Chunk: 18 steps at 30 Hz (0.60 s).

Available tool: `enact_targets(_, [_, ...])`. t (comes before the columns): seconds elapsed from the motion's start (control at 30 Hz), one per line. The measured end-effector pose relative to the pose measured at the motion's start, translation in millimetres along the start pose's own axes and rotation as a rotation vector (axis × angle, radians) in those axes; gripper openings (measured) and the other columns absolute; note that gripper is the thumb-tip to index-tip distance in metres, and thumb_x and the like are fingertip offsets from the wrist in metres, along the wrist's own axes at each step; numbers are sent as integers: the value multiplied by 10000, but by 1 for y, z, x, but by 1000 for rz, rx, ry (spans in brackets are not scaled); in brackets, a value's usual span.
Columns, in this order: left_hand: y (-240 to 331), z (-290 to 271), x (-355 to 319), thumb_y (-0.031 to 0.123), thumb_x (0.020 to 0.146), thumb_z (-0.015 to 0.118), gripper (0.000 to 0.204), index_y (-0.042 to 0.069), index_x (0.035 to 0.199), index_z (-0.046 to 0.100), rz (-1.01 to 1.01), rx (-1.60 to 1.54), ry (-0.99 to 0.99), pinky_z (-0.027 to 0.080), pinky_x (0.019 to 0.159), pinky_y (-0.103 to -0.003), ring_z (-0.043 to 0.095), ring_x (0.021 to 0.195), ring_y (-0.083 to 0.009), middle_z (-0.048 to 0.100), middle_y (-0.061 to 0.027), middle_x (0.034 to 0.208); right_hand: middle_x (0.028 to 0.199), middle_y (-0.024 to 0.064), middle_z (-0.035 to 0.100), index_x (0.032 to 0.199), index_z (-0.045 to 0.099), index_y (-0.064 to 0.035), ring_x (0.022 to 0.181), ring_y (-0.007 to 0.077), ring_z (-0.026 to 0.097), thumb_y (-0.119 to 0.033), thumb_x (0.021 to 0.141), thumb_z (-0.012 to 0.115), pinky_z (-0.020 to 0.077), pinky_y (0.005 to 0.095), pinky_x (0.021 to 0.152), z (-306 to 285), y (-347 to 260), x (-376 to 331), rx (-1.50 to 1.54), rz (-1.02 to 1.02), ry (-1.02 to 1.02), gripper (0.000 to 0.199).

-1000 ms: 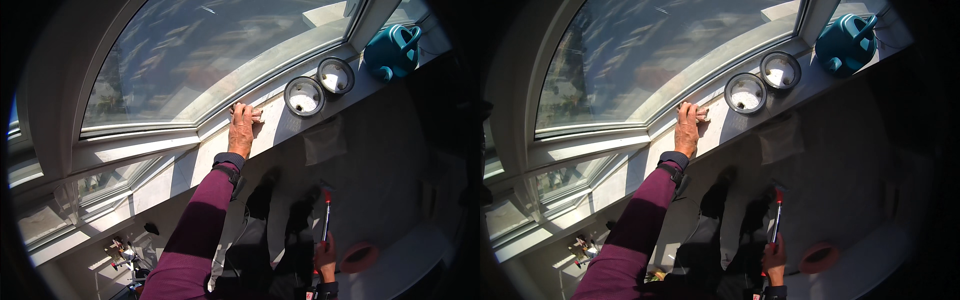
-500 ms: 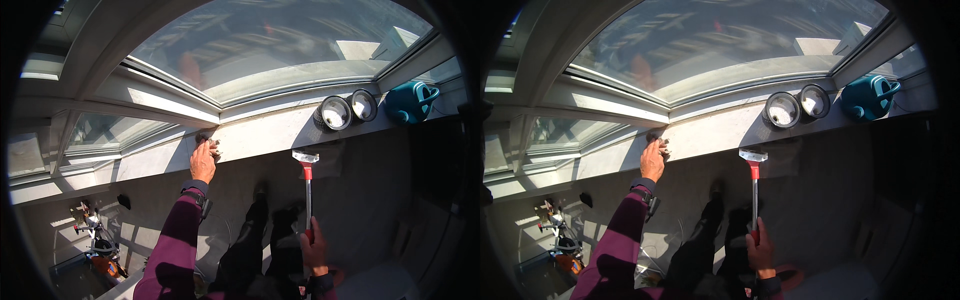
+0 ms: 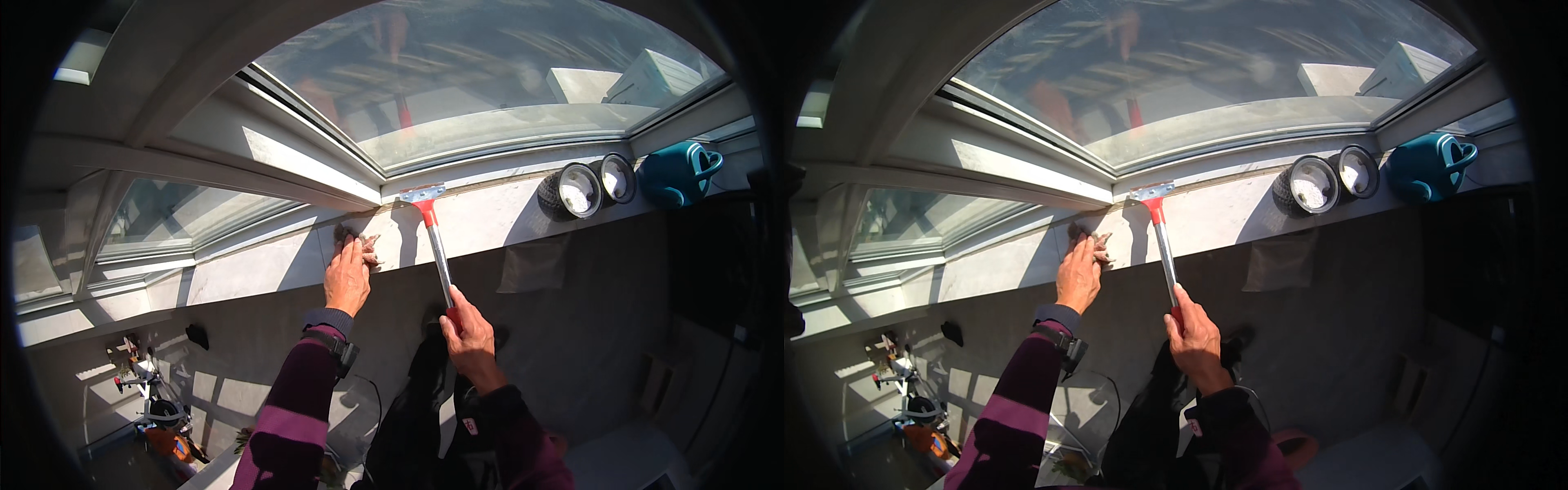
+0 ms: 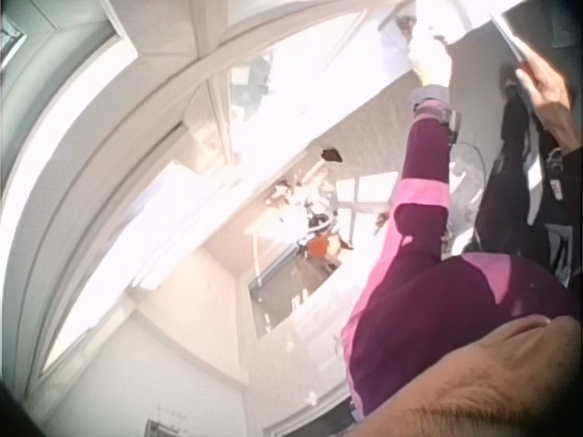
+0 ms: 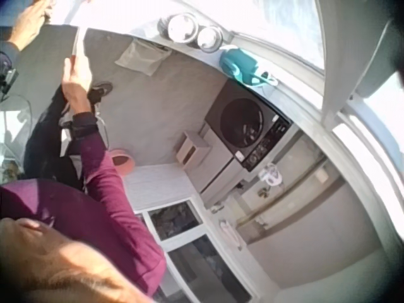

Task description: The person cleans a tiled wall and window sill using a cloth and a squeegee. They dip the cloth in a pink basin of water, wipe the wall and sill, then use the squeegee on the glass and sill.

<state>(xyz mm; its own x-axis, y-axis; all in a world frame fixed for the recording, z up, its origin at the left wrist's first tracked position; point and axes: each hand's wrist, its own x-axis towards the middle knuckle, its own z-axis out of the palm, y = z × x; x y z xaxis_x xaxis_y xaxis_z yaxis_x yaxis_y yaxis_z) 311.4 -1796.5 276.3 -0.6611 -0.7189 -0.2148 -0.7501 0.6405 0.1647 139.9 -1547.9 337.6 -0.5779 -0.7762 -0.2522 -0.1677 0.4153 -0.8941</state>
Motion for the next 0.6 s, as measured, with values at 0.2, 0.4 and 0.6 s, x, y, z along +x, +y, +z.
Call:
enact_targets(0.2, [-3, 6, -1, 165, 947, 704, 666, 0, 1561, 505, 56, 8, 72, 482, 1162, -447, 565, 1390, -379, 516, -185, 1603, 1029, 132, 708, 1564, 564, -99, 864, 281, 709, -102, 992, 755, 594, 383, 820, 13, 12, 7, -13, 37, 38, 603])
enact_targets(0.4, [-9, 10, -2, 151, 938, 716, 678, 3, 1563, 499, 89, 43, 99, 495, 1148, -433, 582, 1374, -370, 522, -180, 1595, 1085, 151, 732, 1565, 568, -108, 913, 303, 730, -70, 983, 752, 599, 397, 852, 1, 24, 23, -39, 1, 25, 612])
enact_targets(0.6, [-8, 10, 0, 153, 938, 718, 681, 9, 1567, 499, 117, 69, 152, 488, 1160, -434, 574, 1388, -373, 522, -177, 1593, 968, 138, 690, 1563, 575, -105, 832, 289, 703, -15, 944, 760, 592, 394, 778, -9, 29, -15, -88, -74, 8, 653])
